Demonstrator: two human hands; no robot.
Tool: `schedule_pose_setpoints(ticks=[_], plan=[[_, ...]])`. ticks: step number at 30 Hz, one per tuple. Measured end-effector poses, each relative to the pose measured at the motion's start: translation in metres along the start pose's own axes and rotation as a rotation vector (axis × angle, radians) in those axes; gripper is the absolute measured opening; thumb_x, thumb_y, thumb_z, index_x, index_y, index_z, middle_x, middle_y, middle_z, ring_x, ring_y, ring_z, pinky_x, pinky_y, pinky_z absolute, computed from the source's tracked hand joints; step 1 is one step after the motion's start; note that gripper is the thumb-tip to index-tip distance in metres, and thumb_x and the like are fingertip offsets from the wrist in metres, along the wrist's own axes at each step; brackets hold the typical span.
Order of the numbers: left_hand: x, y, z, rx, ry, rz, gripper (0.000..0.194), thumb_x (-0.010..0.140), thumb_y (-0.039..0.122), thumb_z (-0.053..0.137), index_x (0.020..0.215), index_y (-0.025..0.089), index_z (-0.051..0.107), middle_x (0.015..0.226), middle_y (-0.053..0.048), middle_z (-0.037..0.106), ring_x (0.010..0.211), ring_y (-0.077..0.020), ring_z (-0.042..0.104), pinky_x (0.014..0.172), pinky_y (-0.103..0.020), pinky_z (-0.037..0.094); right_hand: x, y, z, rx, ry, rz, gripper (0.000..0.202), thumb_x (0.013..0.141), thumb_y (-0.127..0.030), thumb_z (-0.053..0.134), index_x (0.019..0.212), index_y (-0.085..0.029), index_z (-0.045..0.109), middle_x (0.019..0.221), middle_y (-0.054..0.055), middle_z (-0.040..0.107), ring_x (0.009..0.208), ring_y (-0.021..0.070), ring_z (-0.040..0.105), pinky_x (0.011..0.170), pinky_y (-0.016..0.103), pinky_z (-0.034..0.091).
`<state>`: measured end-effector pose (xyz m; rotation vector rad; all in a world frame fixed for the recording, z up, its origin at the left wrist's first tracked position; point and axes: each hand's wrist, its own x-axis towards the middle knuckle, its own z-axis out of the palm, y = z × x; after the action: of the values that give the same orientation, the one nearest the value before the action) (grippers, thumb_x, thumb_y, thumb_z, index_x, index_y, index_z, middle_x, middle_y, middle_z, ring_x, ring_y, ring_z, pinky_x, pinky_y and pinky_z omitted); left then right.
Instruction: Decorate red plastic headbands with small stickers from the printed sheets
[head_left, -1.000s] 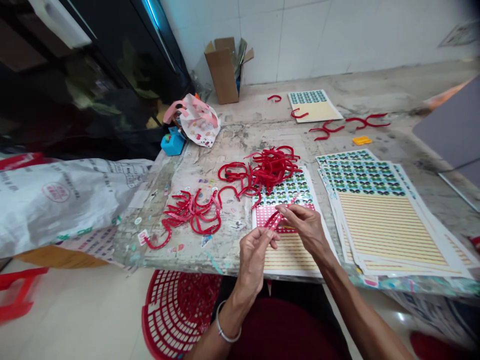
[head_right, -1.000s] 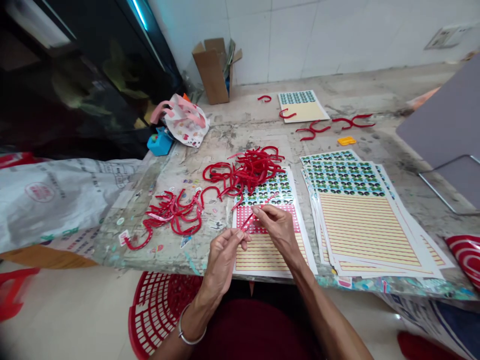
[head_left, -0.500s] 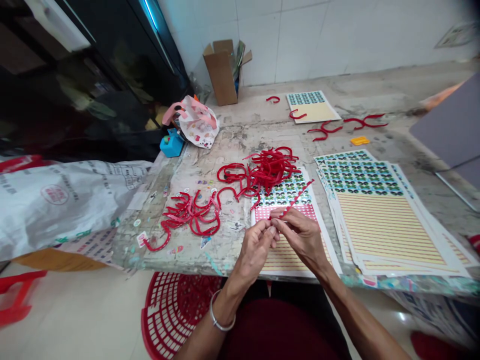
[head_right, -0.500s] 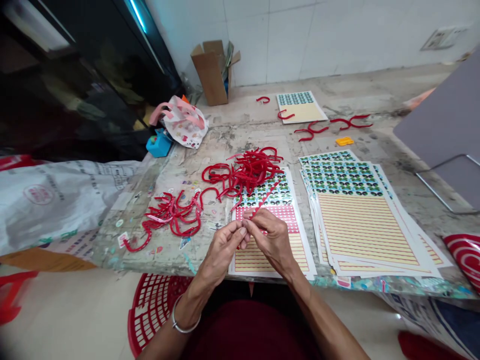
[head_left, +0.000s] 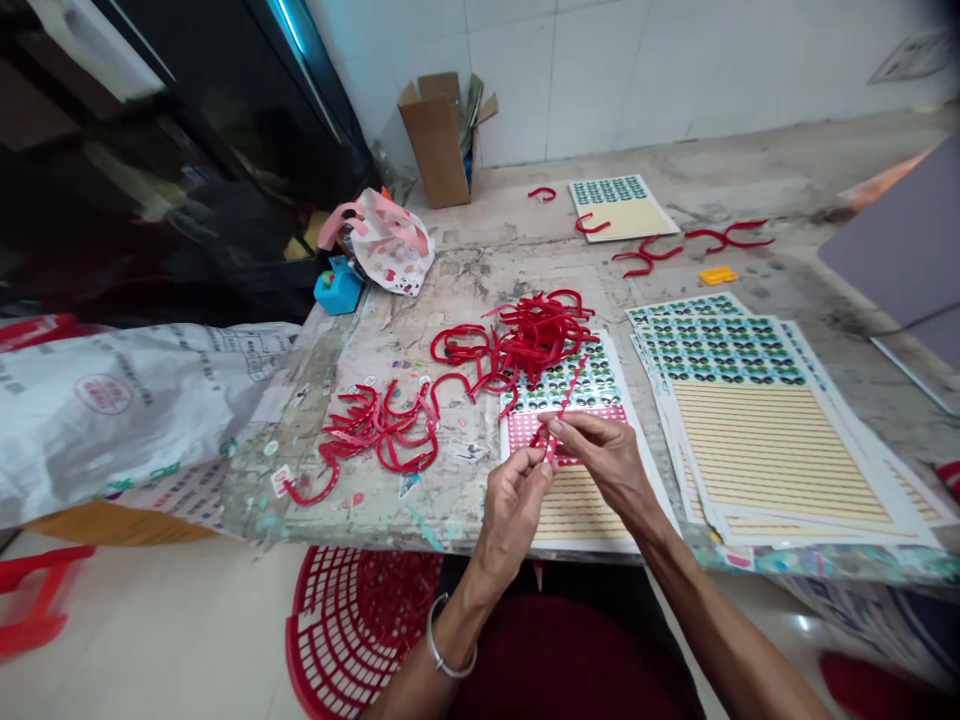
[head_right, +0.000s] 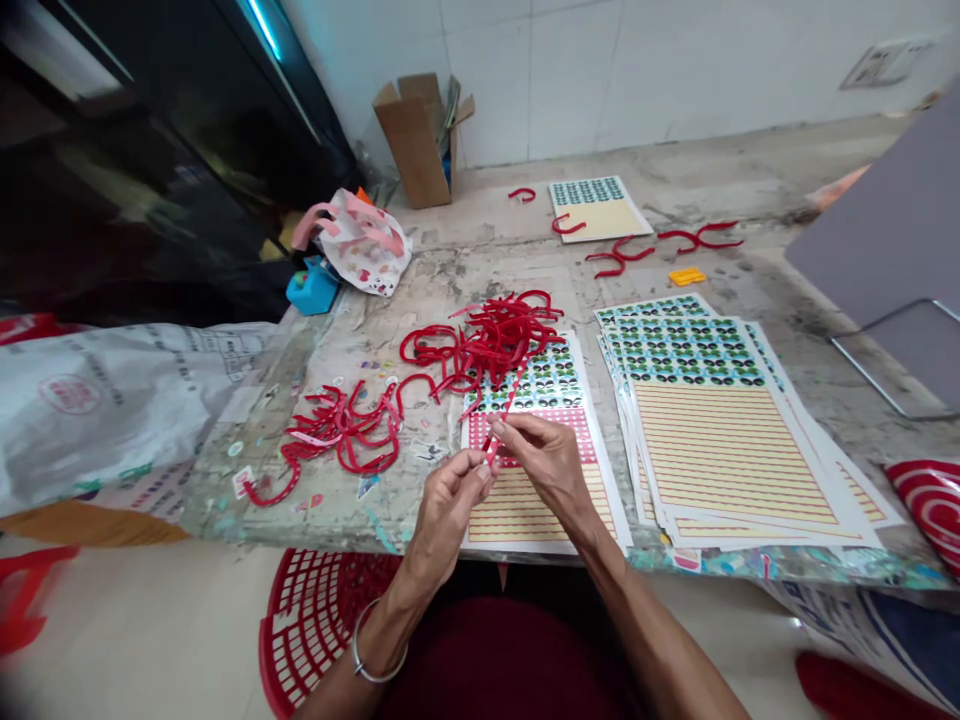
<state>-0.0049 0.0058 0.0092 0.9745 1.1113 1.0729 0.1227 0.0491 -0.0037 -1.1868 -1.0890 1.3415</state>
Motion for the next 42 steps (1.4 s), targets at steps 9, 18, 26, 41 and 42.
schedule_pose_setpoints(ticks=[9, 18, 26, 41, 42], plan=[[0.0, -0.004, -0.006, 0.034, -0.046, 0.016, 0.02, 0.086, 0.032, 0.05, 0.076, 0.016, 0.057, 0.064, 0.001, 0.047, 0.06, -0.0114, 0.04, 0.059, -0.023, 0.033, 0.002, 0.0, -0.001, 0.0, -0.024, -0.016, 0.019, 0.072, -0.035, 0.069, 0.084, -0.021, 0.072, 0.086, 0.004, 0.071, 0.075, 0.0165, 0.065, 0.065, 0.028, 0.056], [0.009, 0.007, -0.005, 0.073, -0.131, 0.038, 0.026, 0.091, 0.033, 0.042, 0.08, 0.015, 0.057, 0.066, 0.001, 0.045, 0.061, -0.0109, 0.04, 0.06, -0.022, 0.034, -0.003, 0.0, 0.0, -0.126, -0.021, -0.178, 0.016, 0.073, -0.029, 0.068, 0.087, -0.021, 0.073, 0.088, 0.005, 0.07, 0.081, 0.0183, 0.064, 0.065, 0.027, 0.055], [0.0, -0.003, -0.007, 0.065, -0.132, 0.078, 0.025, 0.091, 0.031, 0.042, 0.078, 0.014, 0.056, 0.061, 0.003, 0.041, 0.059, -0.01, 0.036, 0.058, -0.023, 0.03, 0.003, -0.001, -0.004, 0.014, -0.057, 0.027, 0.023, 0.072, -0.035, 0.068, 0.088, -0.02, 0.073, 0.086, 0.004, 0.07, 0.075, 0.0158, 0.064, 0.065, 0.028, 0.056], [0.003, 0.003, -0.012, 0.123, -0.137, 0.095, 0.02, 0.09, 0.026, 0.046, 0.081, 0.013, 0.057, 0.071, -0.001, 0.051, 0.07, -0.012, 0.047, 0.07, -0.023, 0.038, -0.011, 0.001, -0.008, -0.288, -0.121, -0.255, 0.029, 0.076, -0.029, 0.065, 0.105, -0.023, 0.066, 0.104, 0.007, 0.064, 0.092, 0.0188, 0.06, 0.066, 0.027, 0.056], [0.002, 0.002, -0.014, 0.128, -0.142, 0.096, 0.019, 0.09, 0.026, 0.046, 0.083, 0.013, 0.058, 0.071, -0.001, 0.051, 0.07, -0.0119, 0.046, 0.071, -0.023, 0.038, -0.011, 0.001, -0.009, -0.271, -0.136, -0.196, 0.038, 0.076, -0.031, 0.065, 0.112, -0.024, 0.062, 0.11, 0.007, 0.061, 0.093, 0.0187, 0.06, 0.067, 0.027, 0.057]])
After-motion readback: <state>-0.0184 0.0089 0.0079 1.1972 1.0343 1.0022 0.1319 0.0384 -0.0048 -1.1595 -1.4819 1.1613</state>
